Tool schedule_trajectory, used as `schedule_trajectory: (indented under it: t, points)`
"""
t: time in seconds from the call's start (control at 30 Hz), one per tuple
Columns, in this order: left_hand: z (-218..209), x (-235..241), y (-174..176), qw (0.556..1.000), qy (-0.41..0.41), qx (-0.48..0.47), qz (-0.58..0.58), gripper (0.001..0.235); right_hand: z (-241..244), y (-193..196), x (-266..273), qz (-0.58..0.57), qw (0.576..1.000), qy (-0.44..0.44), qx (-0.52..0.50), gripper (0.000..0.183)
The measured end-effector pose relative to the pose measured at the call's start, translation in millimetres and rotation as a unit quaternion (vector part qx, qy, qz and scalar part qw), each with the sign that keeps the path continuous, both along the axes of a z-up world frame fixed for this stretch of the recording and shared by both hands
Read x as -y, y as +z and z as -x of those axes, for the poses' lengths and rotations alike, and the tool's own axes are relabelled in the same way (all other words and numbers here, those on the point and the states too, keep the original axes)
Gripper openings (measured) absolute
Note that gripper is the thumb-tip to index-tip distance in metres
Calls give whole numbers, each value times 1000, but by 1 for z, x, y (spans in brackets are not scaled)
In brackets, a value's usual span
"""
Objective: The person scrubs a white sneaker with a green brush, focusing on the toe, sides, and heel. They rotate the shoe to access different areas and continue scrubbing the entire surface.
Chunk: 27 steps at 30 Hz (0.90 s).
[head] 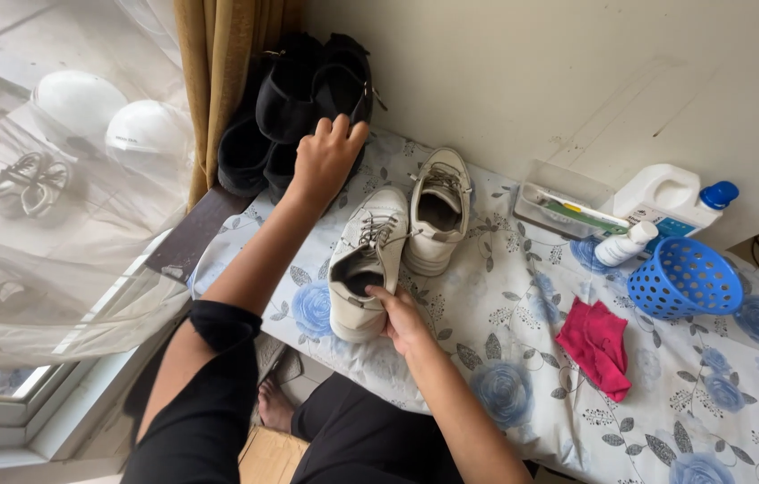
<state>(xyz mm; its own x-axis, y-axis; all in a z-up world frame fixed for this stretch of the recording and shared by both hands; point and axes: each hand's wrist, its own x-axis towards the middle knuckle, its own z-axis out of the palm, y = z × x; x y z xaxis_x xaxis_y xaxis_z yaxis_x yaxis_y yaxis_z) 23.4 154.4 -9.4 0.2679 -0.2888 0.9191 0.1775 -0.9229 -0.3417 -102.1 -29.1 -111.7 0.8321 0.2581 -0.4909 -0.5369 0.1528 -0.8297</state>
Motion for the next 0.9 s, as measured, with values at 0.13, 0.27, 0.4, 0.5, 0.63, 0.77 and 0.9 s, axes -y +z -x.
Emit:
schedule_trajectory:
  t: [0.13,0.27,0.4,0.5,0.63,0.77,0.9]
  points:
    - [10,-35,27,998,11,-45,-39,14,4,12,2,3,1000,-5,-4,63]
    - [-4,-92,31,985,126,-80,-83,34,23,36,1,16,999,15,-40,64]
    - [-11,-114,16,956,54,-274,-85,34,26,34,-1,1,998,9,-62,53]
    - [-5,-118,-3,972,0,-233,-12,43,27,52,-4,13,999,42,20,68]
    - [18,-110,11,991,4,-131,20,32,27,58,0,32,997,50,46,60]
    - [34,-94,25,984,2,-166,70,32,33,75,8,16,999,27,43,67]
    - [57,-57,40,961,-102,-106,234,44,31,80,16,-32,987,47,148,69]
